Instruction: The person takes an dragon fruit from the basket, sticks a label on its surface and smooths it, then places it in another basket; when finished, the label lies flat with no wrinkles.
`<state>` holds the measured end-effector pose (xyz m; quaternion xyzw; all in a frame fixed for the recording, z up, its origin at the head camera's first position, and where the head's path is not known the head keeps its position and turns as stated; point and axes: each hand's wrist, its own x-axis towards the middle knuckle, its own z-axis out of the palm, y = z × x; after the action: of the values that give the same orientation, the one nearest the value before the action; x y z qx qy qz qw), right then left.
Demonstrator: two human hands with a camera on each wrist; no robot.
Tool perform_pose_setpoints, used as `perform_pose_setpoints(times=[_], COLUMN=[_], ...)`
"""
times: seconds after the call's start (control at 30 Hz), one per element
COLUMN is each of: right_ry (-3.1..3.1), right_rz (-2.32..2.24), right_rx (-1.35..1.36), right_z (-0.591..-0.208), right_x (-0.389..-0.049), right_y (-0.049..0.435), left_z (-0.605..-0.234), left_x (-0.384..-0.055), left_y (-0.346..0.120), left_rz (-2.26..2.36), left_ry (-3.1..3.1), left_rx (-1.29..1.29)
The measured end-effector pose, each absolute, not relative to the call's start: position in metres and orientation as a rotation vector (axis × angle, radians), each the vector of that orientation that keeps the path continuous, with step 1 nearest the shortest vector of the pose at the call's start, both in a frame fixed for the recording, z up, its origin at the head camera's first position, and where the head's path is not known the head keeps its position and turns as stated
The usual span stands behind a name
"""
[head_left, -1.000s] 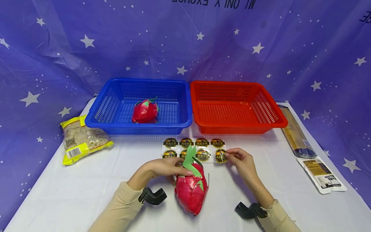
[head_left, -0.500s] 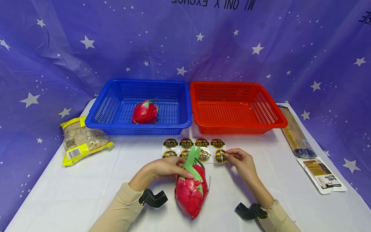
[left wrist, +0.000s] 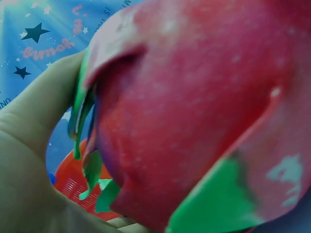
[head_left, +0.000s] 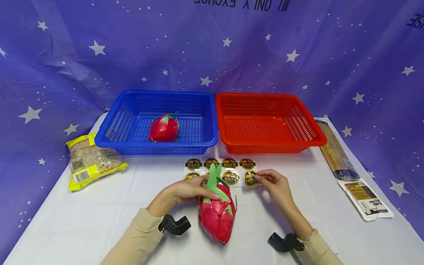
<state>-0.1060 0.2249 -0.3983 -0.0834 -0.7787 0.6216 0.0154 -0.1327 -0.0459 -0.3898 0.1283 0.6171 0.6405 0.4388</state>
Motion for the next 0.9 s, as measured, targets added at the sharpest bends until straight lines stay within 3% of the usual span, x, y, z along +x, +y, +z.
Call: perform_pose_setpoints(times=[0.47, 0.9], right_ry=[-2.42, -2.307], right_rz=[1.94, 2.056], right_rx=[-0.197, -0.045], right_z=[-0.389, -0.368], right_x=[-0.095, -0.074], right_y=[0.216, 0.198], left_z=[-0.382, -0.382], left_x=[-0.148, -0.153], left_y=[-0.041, -0.026], left_rz=[1.663, 1.686], left_ry=[1.676, 1.847], left_rx=[0.211, 0.298])
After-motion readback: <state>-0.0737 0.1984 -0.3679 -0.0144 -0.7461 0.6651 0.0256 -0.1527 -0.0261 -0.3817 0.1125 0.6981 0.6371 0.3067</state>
